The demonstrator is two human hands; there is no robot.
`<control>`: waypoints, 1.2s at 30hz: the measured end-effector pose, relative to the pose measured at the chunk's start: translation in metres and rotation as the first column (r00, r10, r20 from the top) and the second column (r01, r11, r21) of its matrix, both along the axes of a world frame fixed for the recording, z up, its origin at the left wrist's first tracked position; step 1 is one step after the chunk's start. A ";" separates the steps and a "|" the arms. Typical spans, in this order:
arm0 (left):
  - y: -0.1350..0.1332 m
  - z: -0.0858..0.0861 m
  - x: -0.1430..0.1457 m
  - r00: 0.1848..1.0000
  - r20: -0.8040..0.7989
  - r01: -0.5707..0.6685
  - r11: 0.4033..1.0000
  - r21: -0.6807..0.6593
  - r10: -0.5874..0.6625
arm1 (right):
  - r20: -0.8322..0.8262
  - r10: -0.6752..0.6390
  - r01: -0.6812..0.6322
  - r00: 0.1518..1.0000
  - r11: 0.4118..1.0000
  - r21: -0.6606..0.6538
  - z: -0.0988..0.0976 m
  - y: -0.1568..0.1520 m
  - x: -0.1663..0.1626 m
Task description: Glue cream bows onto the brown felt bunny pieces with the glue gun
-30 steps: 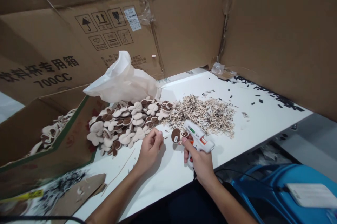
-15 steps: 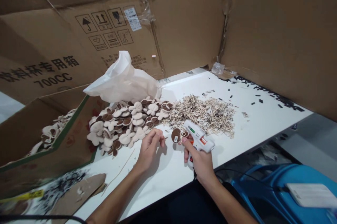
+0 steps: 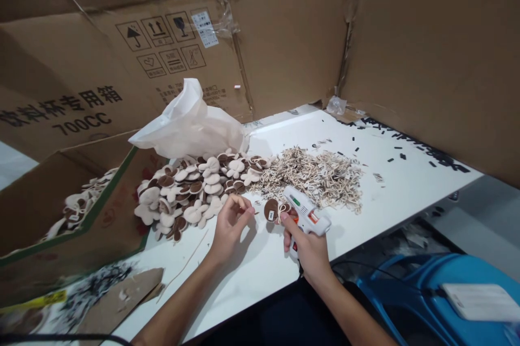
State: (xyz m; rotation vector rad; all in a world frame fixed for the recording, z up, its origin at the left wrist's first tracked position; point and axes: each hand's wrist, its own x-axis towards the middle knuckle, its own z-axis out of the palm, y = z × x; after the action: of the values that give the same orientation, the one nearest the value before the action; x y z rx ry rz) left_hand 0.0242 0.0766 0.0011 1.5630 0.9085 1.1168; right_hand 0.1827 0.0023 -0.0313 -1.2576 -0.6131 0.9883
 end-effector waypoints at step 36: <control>-0.010 0.001 0.003 0.941 -0.207 0.271 0.963 -0.012 -0.267 | 0.072 0.149 -0.149 0.986 0.989 -0.012 0.001 -0.002 -0.001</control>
State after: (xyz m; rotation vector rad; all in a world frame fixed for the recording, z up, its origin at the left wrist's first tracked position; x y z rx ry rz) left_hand 0.0269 0.0662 0.0019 1.7812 0.7915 0.7795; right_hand 0.1814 0.0001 -0.0307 -1.2716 -0.7703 1.0715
